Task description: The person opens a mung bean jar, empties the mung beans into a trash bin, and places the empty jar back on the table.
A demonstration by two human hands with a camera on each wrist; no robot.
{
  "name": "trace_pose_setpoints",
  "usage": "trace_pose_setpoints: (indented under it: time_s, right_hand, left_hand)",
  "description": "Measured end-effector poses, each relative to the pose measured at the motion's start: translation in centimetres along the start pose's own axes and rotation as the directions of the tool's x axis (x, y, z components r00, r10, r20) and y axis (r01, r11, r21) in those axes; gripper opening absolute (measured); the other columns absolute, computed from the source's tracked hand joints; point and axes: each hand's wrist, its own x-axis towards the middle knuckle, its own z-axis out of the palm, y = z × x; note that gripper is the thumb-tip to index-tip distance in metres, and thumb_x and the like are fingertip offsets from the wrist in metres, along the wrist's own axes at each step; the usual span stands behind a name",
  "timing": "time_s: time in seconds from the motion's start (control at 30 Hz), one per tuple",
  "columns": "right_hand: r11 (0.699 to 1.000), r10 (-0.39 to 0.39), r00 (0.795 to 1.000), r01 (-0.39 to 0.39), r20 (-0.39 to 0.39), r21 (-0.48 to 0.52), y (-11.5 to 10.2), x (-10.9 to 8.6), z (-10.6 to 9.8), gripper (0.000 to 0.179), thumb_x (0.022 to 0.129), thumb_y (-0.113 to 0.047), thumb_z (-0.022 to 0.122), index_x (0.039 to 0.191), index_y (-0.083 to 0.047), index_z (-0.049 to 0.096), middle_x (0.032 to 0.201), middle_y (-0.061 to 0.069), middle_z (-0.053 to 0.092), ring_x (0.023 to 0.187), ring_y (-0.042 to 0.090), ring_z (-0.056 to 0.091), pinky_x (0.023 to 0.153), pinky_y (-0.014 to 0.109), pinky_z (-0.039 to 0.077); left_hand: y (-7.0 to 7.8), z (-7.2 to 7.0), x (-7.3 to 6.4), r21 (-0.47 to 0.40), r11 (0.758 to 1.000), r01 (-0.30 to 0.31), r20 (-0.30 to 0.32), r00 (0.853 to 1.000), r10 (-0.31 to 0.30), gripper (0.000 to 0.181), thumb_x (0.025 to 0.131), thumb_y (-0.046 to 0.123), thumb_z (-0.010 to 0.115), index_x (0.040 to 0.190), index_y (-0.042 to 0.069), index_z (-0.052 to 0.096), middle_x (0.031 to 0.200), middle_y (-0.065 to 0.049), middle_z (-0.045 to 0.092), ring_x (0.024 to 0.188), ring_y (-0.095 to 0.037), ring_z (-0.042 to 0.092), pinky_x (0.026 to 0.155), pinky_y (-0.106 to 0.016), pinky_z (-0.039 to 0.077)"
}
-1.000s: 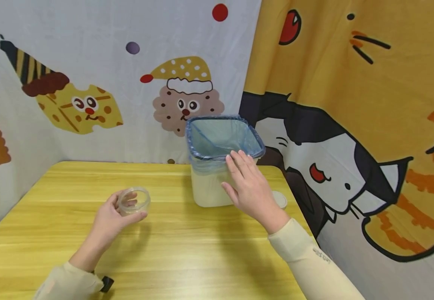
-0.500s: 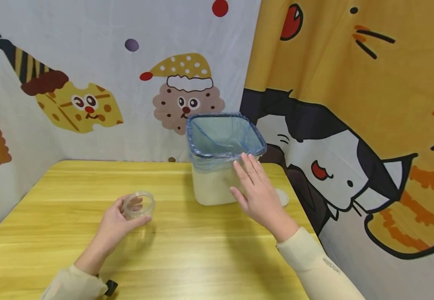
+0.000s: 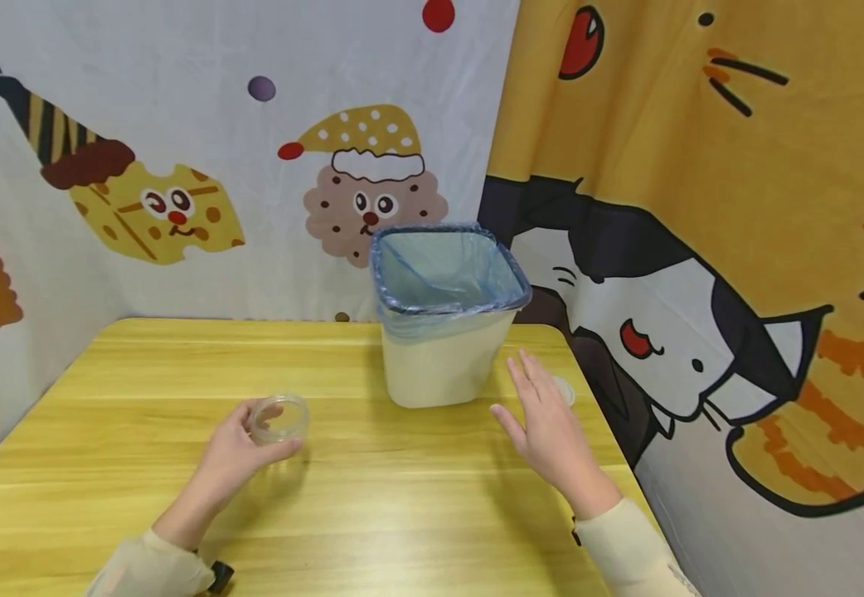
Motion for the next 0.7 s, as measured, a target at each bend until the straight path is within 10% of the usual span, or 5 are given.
trace_pose_setpoints:
  time_s: [0.43, 0.7]
  right_hand:
    - [0.993, 0.112, 0.955, -0.120, 0.273, 0.013, 1.5, -1.9, 3.1, 0.085, 0.105, -0.050, 0.065, 0.165, 0.001, 0.034, 0.171, 0.030, 0.032, 0.156, 0.053, 0.034, 0.120, 0.071, 0.038]
    - [0.990, 0.127, 0.923, -0.142, 0.362, 0.015, 1.5, -2.4, 4.0, 0.085, 0.104, -0.053, 0.066, 0.163, 0.003, 0.039, 0.166, 0.034, 0.039, 0.151, 0.056, 0.039, 0.118, 0.072, 0.039]
  left_hand:
    - [-0.8, 1.3, 3.2, 0.258, 0.966, -0.013, -0.019, 1.000, 0.019, 0.090, 0.079, 0.033, 0.095, 0.145, -0.006, 0.046, 0.146, -0.027, 0.062, 0.115, -0.038, 0.069, 0.093, -0.050, 0.063]
    - [-0.2, 2.2, 5.8, 0.256, 0.967, 0.003, 0.013, 1.000, -0.006, 0.094, 0.079, 0.028, 0.094, 0.149, -0.007, 0.040, 0.151, -0.030, 0.057, 0.114, -0.038, 0.071, 0.095, -0.048, 0.063]
